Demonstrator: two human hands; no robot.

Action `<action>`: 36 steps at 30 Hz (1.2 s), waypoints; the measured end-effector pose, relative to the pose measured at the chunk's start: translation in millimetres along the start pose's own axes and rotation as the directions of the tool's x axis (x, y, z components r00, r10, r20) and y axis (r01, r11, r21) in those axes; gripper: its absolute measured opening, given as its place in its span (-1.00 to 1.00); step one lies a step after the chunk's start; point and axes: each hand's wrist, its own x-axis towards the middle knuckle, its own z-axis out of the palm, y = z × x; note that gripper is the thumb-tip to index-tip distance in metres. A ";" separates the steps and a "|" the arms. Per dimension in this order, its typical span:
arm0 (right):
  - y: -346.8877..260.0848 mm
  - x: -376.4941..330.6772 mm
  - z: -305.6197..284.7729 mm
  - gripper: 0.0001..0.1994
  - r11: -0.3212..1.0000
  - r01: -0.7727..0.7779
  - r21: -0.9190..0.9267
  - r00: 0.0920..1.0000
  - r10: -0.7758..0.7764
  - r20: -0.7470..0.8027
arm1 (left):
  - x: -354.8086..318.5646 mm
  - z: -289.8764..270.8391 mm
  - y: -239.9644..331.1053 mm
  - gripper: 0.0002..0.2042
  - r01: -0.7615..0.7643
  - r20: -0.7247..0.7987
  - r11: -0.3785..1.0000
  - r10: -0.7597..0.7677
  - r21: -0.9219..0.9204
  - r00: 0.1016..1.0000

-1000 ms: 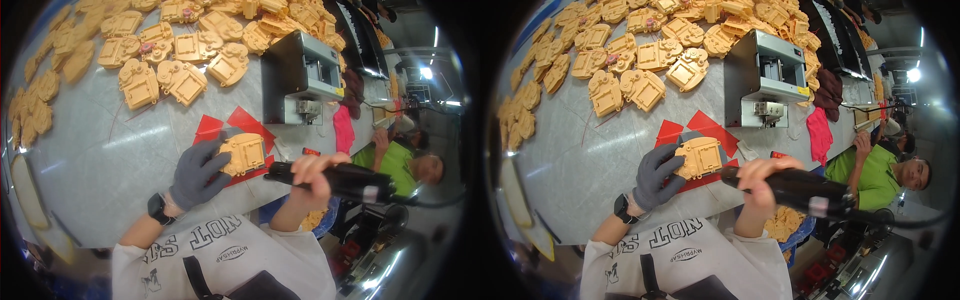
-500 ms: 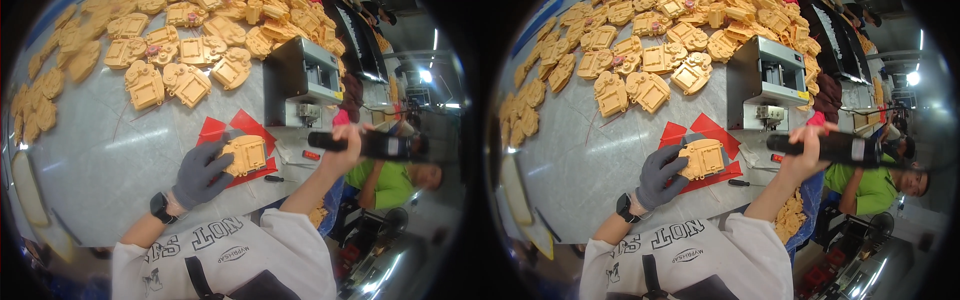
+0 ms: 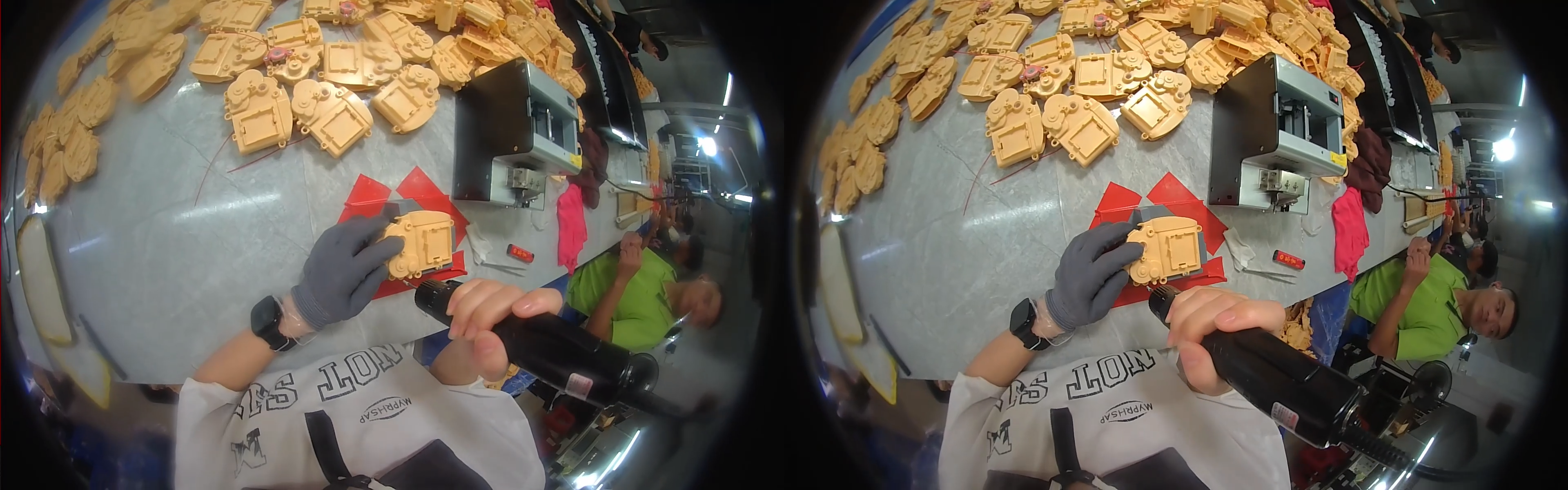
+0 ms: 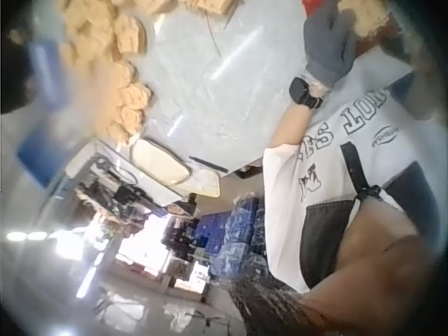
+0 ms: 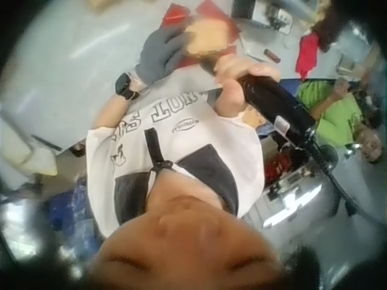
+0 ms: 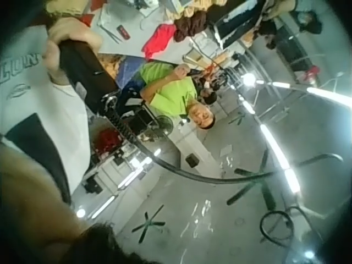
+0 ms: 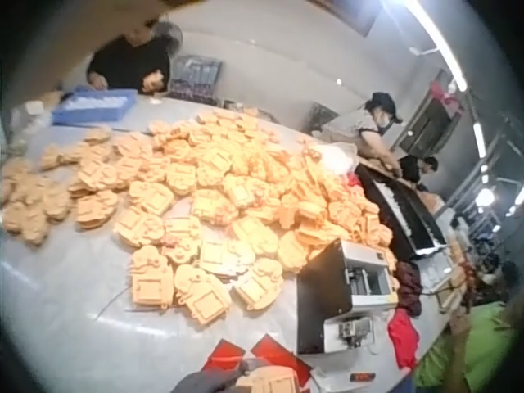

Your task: The person picks up plastic toy casings, places them onto a holding fixture, and drives screws into them using an electric screwdriver.

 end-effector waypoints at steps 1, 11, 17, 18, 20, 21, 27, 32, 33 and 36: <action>1.3 -0.4 2.5 -0.58 1.000 0.003 0.023 0.999 -0.002 -0.051 | 0.4 -0.7 0.5 -0.63 0.002 -0.003 1.000 -0.002 0.001 1.000; 7.4 -1.3 11.6 -0.60 0.999 -0.035 -0.039 0.991 0.030 -0.133 | -1.2 -2.3 2.5 -0.61 0.053 0.044 0.999 -0.053 -0.002 0.998; 5.7 -0.4 9.9 -0.59 0.998 -0.028 -0.060 0.999 0.027 -0.026 | -0.9 -3.9 3.4 -0.61 0.052 0.029 0.999 -0.051 -0.013 0.998; 6.5 -1.3 9.3 -0.59 0.998 -0.026 -0.050 1.000 0.025 -0.018 | -1.2 -4.2 2.9 -0.61 0.052 0.022 0.999 -0.052 -0.007 0.998; 6.2 -2.2 7.9 -0.58 0.999 -0.021 -0.041 1.000 0.021 -0.013 | -0.7 -3.7 2.8 -0.60 0.052 0.028 0.999 -0.052 -0.008 0.998; 5.2 -2.6 6.9 -0.57 0.999 -0.016 -0.046 1.000 0.015 -0.013 | 0.0 -3.1 3.5 -0.60 0.051 0.035 0.999 -0.051 -0.010 0.998; 6.1 -1.9 8.0 -0.57 0.999 -0.018 -0.048 1.000 0.018 -0.010 | 0.7 -3.1 2.3 -0.60 0.051 0.016 0.999 -0.051 -0.019 0.999; 6.6 -2.5 9.0 -0.57 0.998 -0.029 -0.052 1.000 0.029 -0.006 | 0.3 -3.0 3.5 -0.60 0.047 0.012 0.999 -0.047 0.001 0.999; 5.6 -3.4 10.1 -0.57 0.997 -0.037 -0.066 0.999 0.036 -0.017 | 0.1 -2.7 3.8 -0.60 0.049 0.022 0.999 -0.049 0.005 0.999; 5.7 -3.7 15.9 -0.58 0.996 -0.054 -0.070 0.998 0.052 -0.039 | -1.1 -2.3 2.5 -0.59 0.055 0.029 0.998 -0.054 -0.011 0.998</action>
